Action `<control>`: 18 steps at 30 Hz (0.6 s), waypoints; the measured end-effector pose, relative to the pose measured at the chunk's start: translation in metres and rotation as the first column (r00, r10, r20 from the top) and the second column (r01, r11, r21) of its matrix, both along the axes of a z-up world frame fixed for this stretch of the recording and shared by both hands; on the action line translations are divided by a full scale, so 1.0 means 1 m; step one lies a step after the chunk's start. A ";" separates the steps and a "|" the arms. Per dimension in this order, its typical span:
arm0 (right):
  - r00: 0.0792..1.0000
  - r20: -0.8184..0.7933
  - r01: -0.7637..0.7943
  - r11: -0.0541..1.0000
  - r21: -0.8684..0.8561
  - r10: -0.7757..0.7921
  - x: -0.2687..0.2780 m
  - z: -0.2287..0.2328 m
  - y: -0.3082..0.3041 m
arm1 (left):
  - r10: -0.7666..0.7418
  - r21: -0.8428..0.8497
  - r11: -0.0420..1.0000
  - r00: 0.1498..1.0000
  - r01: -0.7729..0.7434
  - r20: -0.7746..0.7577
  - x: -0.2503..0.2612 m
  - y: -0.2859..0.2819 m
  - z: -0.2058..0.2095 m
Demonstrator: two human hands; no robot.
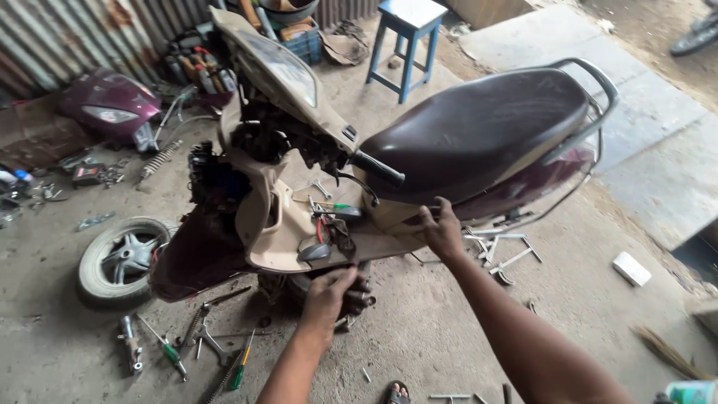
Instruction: The person works on a scooter's front suspension in a repair workshop. They pick up a socket, handle small parts near the scooter, then hold and compare two coil springs side by side, aligning and pressing them together while crouched beside the wheel.
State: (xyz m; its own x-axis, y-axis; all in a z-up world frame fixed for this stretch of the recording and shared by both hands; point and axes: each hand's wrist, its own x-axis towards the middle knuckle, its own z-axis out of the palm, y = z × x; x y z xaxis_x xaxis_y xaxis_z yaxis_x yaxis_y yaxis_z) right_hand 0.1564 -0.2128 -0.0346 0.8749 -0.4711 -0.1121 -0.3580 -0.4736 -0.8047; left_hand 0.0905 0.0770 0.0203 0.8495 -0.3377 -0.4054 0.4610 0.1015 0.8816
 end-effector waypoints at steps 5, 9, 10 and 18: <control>0.988 0.154 -0.019 1.000 -0.004 0.020 0.019 0.046 0.017 | 0.251 0.051 0.968 0.942 -0.246 -0.222 -0.006 0.053 -0.066; 0.925 0.303 -0.139 0.946 -0.293 0.230 0.036 0.066 0.038 | 0.369 0.091 0.929 0.891 -0.358 -0.264 -0.003 0.078 -0.086; 0.913 0.276 -0.179 0.904 -0.388 0.299 0.041 0.072 0.046 | 0.399 0.184 0.913 0.886 -0.363 -0.237 0.000 0.083 -0.080; 0.870 -0.272 -0.490 0.660 -0.569 0.411 0.117 0.126 0.099 | 0.289 0.071 0.957 0.937 -0.281 -0.193 0.082 0.100 -0.058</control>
